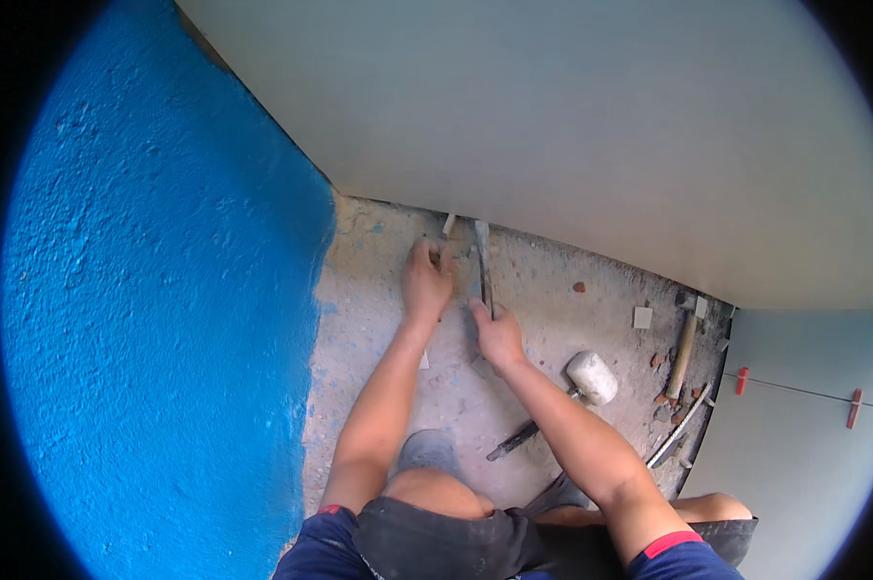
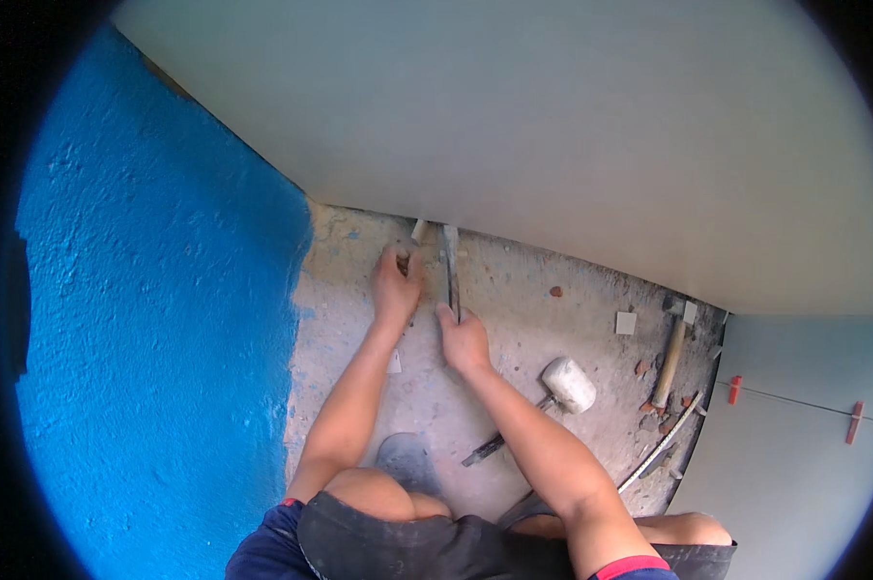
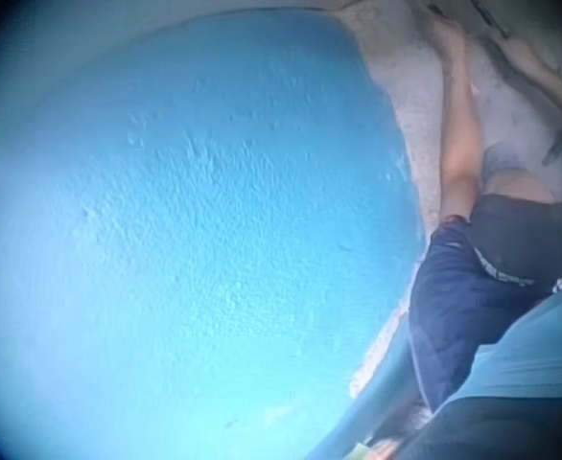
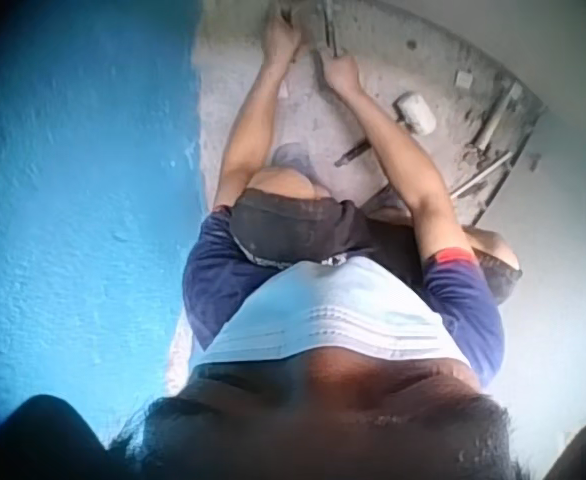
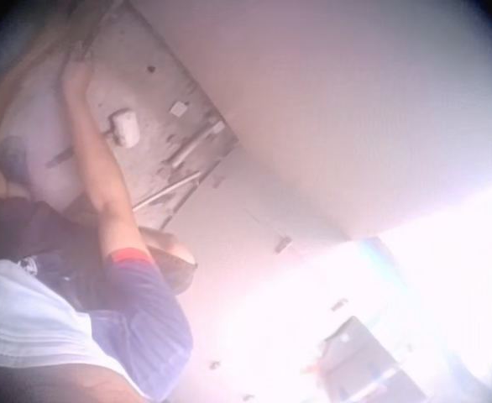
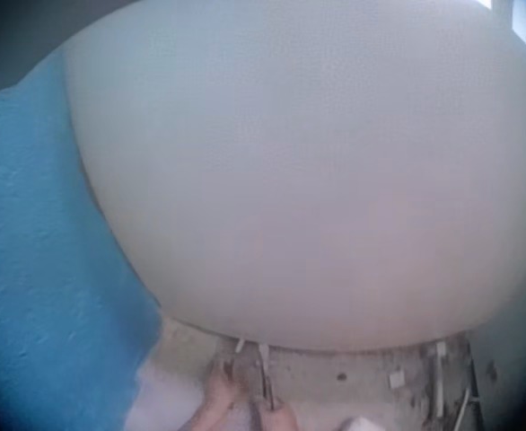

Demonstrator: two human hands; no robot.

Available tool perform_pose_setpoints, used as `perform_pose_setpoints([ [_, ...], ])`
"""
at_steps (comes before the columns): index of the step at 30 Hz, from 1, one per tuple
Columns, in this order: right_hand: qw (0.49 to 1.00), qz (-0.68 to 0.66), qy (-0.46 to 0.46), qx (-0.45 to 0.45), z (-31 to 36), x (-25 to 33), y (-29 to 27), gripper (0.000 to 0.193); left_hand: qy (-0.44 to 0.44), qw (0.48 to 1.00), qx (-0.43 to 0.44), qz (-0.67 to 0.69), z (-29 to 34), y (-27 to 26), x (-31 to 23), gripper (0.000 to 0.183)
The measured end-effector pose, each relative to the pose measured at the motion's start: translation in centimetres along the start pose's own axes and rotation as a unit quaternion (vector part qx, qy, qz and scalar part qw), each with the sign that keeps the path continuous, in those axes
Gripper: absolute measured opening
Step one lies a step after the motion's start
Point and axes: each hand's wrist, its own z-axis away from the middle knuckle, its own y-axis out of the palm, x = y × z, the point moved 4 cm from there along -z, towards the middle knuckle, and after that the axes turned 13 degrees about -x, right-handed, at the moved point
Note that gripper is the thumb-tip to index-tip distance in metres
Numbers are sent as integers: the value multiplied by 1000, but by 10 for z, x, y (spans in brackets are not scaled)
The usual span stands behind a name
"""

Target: The person installs a large curved wall panel in a corner. They use a rubber mallet to tap the panel into place, measure the gap with a tape measure, and insert small tile spacers at the bottom to align the panel.

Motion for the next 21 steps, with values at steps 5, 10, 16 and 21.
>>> perform_pose_setpoints([
  [5,999,19,19,33,6,13,2,54,84,968,90,-218,-35,13,1,44],
  [10,997,42,-59,-22,0,8,-2,50,98,969,70,-214,-35,24,-4,41],
  [16,995,47,-84,-25,5,12,-3,48,98,974,56,-194,-36,24,2,39],
  [21,993,44,-103,-36,6,14,-3,46,82,976,48,-195,-36,26,0,37],
])
